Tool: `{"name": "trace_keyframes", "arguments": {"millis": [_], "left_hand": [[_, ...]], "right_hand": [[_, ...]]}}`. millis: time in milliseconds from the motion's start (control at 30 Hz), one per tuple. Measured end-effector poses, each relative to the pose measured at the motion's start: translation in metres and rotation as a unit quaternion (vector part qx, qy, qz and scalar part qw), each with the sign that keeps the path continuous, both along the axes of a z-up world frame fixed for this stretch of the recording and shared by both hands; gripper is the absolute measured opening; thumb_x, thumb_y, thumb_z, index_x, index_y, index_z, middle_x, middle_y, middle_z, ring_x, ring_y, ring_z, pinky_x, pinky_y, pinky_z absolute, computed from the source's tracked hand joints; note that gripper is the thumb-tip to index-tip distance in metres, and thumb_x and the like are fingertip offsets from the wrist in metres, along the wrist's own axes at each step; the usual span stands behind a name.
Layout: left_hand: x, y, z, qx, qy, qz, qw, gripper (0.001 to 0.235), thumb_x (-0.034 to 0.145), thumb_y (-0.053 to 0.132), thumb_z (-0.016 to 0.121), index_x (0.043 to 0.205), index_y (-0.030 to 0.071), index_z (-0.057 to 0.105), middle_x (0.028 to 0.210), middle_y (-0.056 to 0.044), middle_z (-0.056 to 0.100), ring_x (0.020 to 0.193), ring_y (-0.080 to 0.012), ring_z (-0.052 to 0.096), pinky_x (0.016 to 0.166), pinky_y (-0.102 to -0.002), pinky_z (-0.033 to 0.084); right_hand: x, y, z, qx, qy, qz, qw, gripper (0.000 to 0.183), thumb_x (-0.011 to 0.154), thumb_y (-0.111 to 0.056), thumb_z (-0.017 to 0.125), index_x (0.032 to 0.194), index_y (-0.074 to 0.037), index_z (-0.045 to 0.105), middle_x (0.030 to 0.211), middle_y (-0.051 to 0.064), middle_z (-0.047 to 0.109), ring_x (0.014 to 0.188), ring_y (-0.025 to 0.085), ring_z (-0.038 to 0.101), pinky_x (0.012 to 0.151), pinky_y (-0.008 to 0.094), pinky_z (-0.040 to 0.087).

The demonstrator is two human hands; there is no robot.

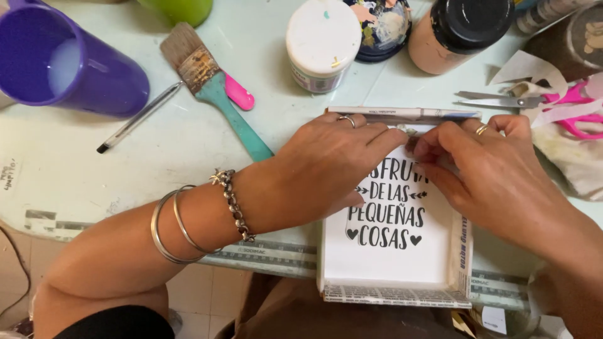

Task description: The person positions a floral-patterned paper on a small white box, then uses pink-handled scissors to cut the paper into a smaller rectangular piece. The person holds the paper with one hand and cuts with the other, trimming the edges to size.

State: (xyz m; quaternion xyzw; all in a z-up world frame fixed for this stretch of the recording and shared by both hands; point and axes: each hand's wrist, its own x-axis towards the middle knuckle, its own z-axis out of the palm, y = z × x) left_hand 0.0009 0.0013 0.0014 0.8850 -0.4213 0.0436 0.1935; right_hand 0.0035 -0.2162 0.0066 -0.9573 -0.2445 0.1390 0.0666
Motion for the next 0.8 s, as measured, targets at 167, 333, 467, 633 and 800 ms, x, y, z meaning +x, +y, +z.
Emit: {"name": "trace_keyframes", "arguments": {"millis": [167, 333, 467, 633, 800], "left_hand": [[-0.0009, -0.0012, -0.0011, 0.012, 0.000, 0.005, 1.000, 0.080, 0.036, 0.033, 0.088, 0.102, 0.011, 0.048, 0.086, 0.000, 0.061, 0.074, -0.0223, 0.057, 0.063, -0.036, 0.043], [-0.0003, -0.0006, 0.0009, 0.013, 0.006, 0.004, 1.000, 0.077, 0.035, 0.032, 0.088, 0.097, 0.011, 0.047, 0.086, 0.001, 0.059, 0.074, -0.0235, 0.056, 0.062, -0.036, 0.041], [-0.0008, -0.0005, 0.0005, 0.013, 0.001, 0.006, 1.000, 0.080, 0.035, 0.034, 0.088, 0.100, 0.011, 0.048, 0.088, 0.001, 0.060, 0.075, -0.0221, 0.056, 0.062, -0.035, 0.041], [-0.0003, -0.0014, -0.0005, 0.020, -0.007, 0.006, 1.000, 0.077, 0.037, 0.035, 0.088, 0.099, 0.012, 0.047, 0.086, 0.001, 0.060, 0.074, -0.0228, 0.056, 0.061, -0.036, 0.041], [-0.0004, -0.0014, -0.0003, 0.017, -0.014, 0.006, 1.000, 0.075, 0.037, 0.033, 0.087, 0.097, 0.012, 0.048, 0.085, 0.001, 0.059, 0.073, -0.0222, 0.055, 0.061, -0.035, 0.041]], "right_hand": [[-0.0014, -0.0011, 0.0007, 0.010, -0.006, 0.018, 1.000, 0.013, 0.084, -0.026, 0.057, 0.094, -0.018, 0.055, 0.080, -0.011, 0.067, 0.078, 0.019, 0.057, 0.084, 0.041, 0.026], [-0.0019, -0.0018, -0.0001, 0.024, -0.029, 0.028, 0.999, 0.010, 0.086, -0.025, 0.058, 0.093, -0.018, 0.054, 0.075, -0.012, 0.065, 0.073, 0.016, 0.056, 0.081, 0.039, 0.025], [-0.0019, -0.0004, -0.0008, 0.027, -0.020, 0.018, 0.999, 0.012, 0.087, -0.028, 0.057, 0.093, -0.018, 0.054, 0.079, -0.013, 0.065, 0.077, 0.016, 0.056, 0.083, 0.039, 0.024], [-0.0016, 0.0007, 0.0009, 0.041, -0.026, 0.024, 0.999, 0.012, 0.087, -0.027, 0.059, 0.092, -0.016, 0.056, 0.085, -0.011, 0.066, 0.075, 0.016, 0.058, 0.081, 0.039, 0.024], [-0.0020, -0.0008, -0.0014, 0.046, -0.036, 0.024, 0.998, 0.012, 0.086, -0.026, 0.061, 0.091, -0.016, 0.055, 0.077, -0.010, 0.065, 0.073, 0.016, 0.059, 0.083, 0.039, 0.024]]}}
